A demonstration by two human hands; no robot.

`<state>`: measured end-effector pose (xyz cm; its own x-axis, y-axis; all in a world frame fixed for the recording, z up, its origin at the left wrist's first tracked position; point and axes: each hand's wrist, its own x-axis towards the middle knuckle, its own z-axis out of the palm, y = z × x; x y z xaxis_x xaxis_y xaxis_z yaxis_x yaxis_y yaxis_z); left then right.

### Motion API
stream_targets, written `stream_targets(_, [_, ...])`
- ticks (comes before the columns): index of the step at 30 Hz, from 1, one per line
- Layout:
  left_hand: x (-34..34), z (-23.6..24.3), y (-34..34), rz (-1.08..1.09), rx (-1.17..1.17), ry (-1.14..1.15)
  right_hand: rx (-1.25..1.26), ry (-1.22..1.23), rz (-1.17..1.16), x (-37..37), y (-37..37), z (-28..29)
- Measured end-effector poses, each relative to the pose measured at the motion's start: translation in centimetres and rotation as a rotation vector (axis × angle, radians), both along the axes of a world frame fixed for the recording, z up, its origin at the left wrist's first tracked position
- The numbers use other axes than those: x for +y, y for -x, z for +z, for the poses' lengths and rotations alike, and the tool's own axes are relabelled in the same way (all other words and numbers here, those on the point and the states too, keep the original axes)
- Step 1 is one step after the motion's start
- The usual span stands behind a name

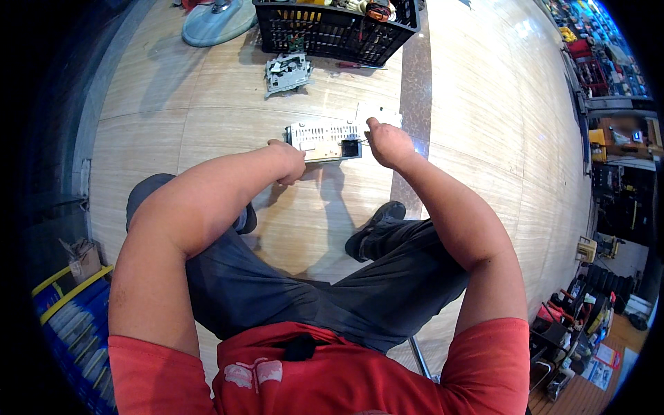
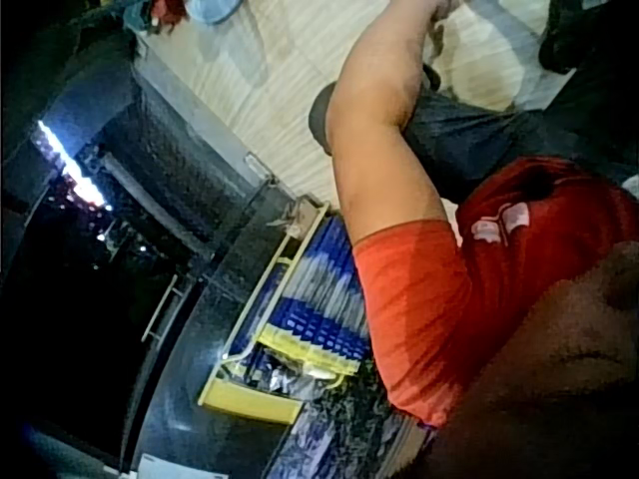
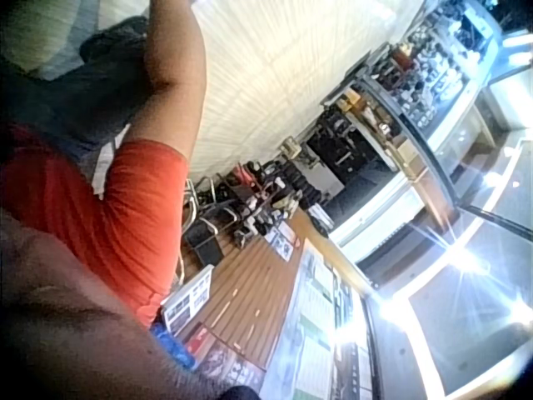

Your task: The person disassembles a car stereo unit by hand while sitting on the floor, removing internal components and disconnecting wires.

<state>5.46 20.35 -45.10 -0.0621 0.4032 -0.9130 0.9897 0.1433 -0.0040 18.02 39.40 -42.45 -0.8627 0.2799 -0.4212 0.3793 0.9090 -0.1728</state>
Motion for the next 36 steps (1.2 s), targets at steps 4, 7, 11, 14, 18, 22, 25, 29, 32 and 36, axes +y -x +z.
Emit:
stream_targets(4, [0.0, 0.0, 0.0, 0.011, -0.01, -0.024, 0.047, -0.05, 0.088, 0.0, -0.4, -0.4])
stream_targets(7, [-0.1, -0.1, 0.0, 0.001, -0.01, -0.029, 0.085, -0.022, 0.074, 0.0, -0.4, -0.6])
stream_targets(11, [-0.2, -0.3, 0.1, 0.013, -0.008, -0.035, 0.032, -0.004, -0.001, 0.2, -0.1, -0.8])
stream_targets(14, [0.1, -0.3, 0.0, -0.003, -0.004, -0.015, 0.028, -0.006, 0.017, 0.5, -0.4, -1.3])
stream_targets(18, [0.0, -0.2, 0.1, 0.009, -0.006, -0.012, 0.107, 0.025, 0.069, 0.3, -0.4, -1.0])
stream_targets(22, [0.0, 0.0, 0.0, 0.019, -0.018, -0.016, 0.144, 0.055, 0.017, 0.2, -0.4, -0.8])
stream_targets(25, [-0.1, 0.1, 0.0, 0.021, -0.015, -0.027, -0.014, -0.006, -0.049, 0.2, 0.2, -0.6])
stream_targets(29, [-0.1, -0.7, 0.1, 0.021, -0.005, -0.017, 0.039, -0.004, 0.066, 0.5, -0.1, -0.8])
stream_targets(32, [0.1, -0.6, 0.0, 0.024, -0.013, -0.043, 0.12, -0.004, 0.091, 0.8, -0.7, -1.5])
stream_targets(36, [0.0, -0.3, 0.1, 0.02, -0.009, -0.028, -0.083, -0.015, -0.088, -0.2, 0.2, 0.4])
